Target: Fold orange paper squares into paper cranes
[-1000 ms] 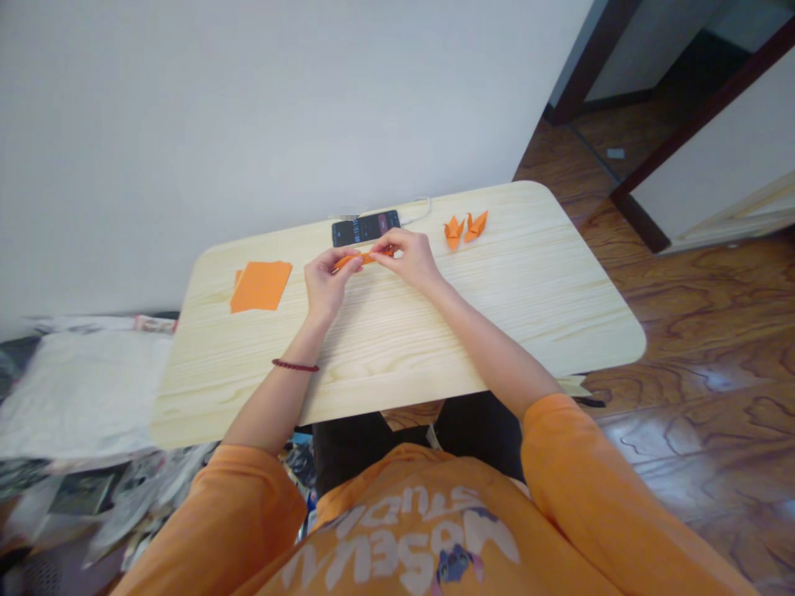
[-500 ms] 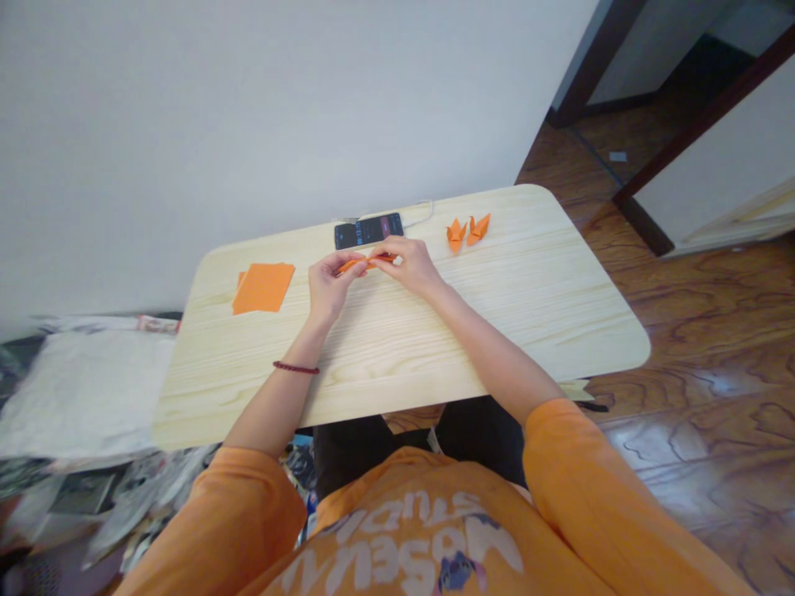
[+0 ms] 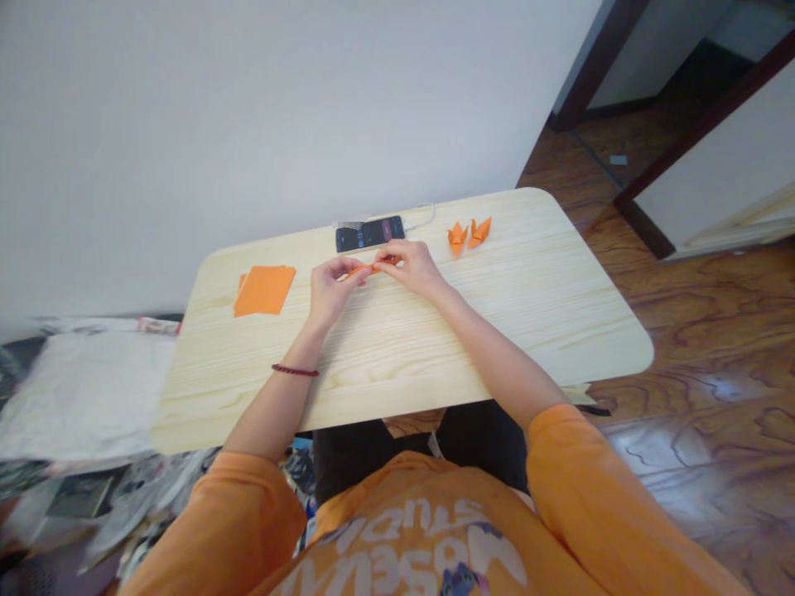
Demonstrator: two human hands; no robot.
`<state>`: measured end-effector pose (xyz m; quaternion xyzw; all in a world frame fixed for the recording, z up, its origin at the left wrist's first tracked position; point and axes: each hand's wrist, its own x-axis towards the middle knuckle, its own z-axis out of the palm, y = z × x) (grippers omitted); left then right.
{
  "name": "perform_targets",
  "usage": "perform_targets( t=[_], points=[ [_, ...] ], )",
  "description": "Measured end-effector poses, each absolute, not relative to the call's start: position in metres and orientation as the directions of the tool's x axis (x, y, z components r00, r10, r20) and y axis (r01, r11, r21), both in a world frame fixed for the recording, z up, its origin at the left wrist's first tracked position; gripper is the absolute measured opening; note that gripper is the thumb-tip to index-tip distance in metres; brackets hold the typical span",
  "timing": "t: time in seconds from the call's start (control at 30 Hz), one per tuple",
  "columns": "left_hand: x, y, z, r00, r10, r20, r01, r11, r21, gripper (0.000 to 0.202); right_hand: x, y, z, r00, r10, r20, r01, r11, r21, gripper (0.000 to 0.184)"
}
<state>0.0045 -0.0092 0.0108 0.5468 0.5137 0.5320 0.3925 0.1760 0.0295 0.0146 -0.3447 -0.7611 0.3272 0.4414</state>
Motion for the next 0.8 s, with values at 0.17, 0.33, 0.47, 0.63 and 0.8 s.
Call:
perform_targets(
  t=[0.17, 0.33, 0.47, 0.63, 0.8],
  points=[
    [0.003, -0.008, 0.009, -0.120, 0.984, 0.133, 0.071, -0.126, 0.990, 0.029, 0.175, 0.030, 0.013, -0.360, 0.834, 0.419, 0.186, 0.504, -0.844, 0.015],
    [0.001, -0.007, 0.008, -0.128, 0.986, 0.110, 0.064, -0.103, 0.993, 0.031, 0.174, 0.032, 0.010, -0.358, 0.859, 0.366, 0.128, 0.433, -0.892, 0.016],
    [-0.002, -0.007, 0.009, -0.084, 0.993, 0.081, 0.032, -0.079, 0.996, 0.030, 0.174, 0.033, 0.008, -0.368, 0.869, 0.330, 0.103, 0.391, -0.915, 0.017],
    [-0.008, -0.005, 0.009, 0.001, 0.999, 0.038, 0.050, -0.038, 0.998, 0.027, 0.174, 0.032, 0.007, -0.383, 0.875, 0.296, 0.116, 0.364, -0.924, 0.017],
    [-0.009, -0.005, 0.010, 0.034, 0.993, 0.115, 0.222, -0.120, 0.968, 0.022, 0.174, 0.031, 0.008, -0.409, 0.868, 0.281, 0.136, 0.363, -0.922, 0.018]
  ],
)
